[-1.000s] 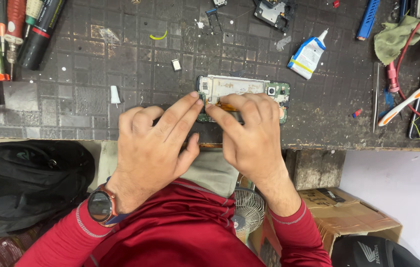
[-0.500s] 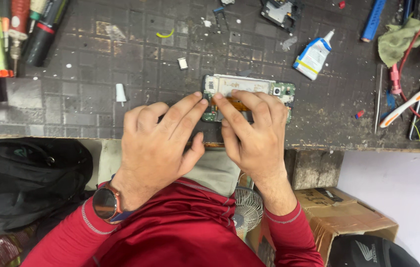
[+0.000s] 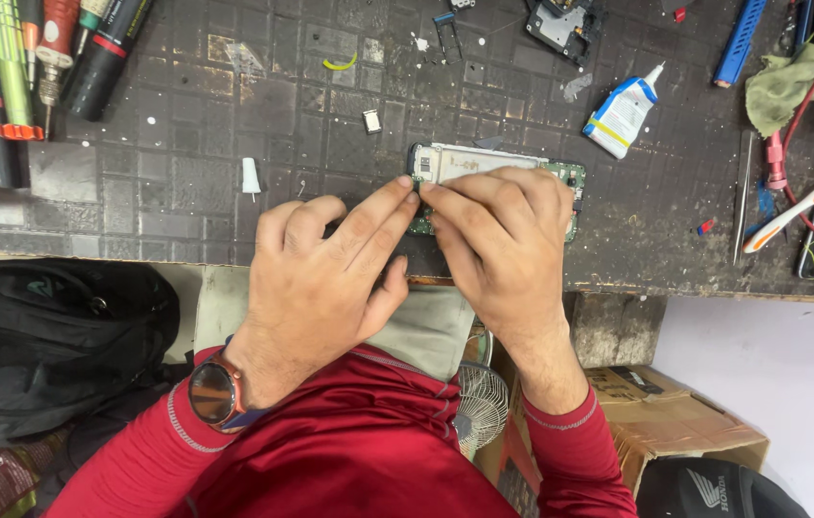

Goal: The person applies adhesive to an orange ribbon cable and places it onto a disassembled phone chassis. They then use tweezers to position the cable and attach a small circuit board to the chassis.

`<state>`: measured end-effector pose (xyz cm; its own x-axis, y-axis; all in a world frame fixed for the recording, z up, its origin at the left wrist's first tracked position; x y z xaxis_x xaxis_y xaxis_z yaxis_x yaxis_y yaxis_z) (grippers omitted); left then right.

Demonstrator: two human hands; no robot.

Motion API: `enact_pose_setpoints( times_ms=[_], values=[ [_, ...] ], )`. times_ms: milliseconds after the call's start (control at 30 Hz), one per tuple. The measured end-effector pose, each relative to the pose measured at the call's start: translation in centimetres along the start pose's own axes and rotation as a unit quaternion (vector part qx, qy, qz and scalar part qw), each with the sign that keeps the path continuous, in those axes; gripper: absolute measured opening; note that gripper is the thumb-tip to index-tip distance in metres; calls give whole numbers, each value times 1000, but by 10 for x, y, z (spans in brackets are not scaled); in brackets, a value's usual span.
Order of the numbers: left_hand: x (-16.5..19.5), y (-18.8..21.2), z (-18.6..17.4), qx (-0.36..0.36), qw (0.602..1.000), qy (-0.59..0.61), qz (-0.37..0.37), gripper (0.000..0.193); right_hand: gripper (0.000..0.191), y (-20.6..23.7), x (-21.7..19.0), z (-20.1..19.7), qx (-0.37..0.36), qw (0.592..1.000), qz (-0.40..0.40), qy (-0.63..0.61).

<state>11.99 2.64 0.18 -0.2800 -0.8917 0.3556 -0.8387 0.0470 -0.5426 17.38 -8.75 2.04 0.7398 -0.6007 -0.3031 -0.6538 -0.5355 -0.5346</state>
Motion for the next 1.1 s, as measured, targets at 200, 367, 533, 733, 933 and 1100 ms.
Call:
enact_pose_setpoints(
  times_ms=[200, 367, 533, 733, 933, 1100],
  values=[
    [1, 0, 2, -11, 1000, -11, 6, 50, 23, -7, 10, 4, -5, 999, 28, -46],
    [1, 0, 2, -12, 1000, -19, 6, 50, 23, -9, 12, 6, -28, 999, 20, -39],
    [1, 0, 2, -12, 1000, -24, 9, 50, 23, -10, 13, 7, -40, 998, 18, -33],
    [2, 0, 2, -14, 999, -41, 18, 48, 22, -10, 12, 6, -25, 999, 24, -37],
    [4, -1, 3, -31, 998, -49, 26, 47, 21, -9, 18, 5, -13, 995, 59, -85],
    [6, -4, 6, -64, 996, -27, 62, 43, 19, -9, 22, 4, -11, 991, 85, -101]
  ],
)
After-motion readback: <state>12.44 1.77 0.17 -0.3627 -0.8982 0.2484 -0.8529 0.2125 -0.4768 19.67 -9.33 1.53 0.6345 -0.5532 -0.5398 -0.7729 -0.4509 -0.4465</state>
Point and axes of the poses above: each hand's wrist, its own y-axis away from the middle knuckle, its own z-axis out of the palm, x = y × z, the point moved 10 cm from there along -y, towards the middle knuckle, and after that the axes turned 10 degrees about x, right-handed, at the moved point
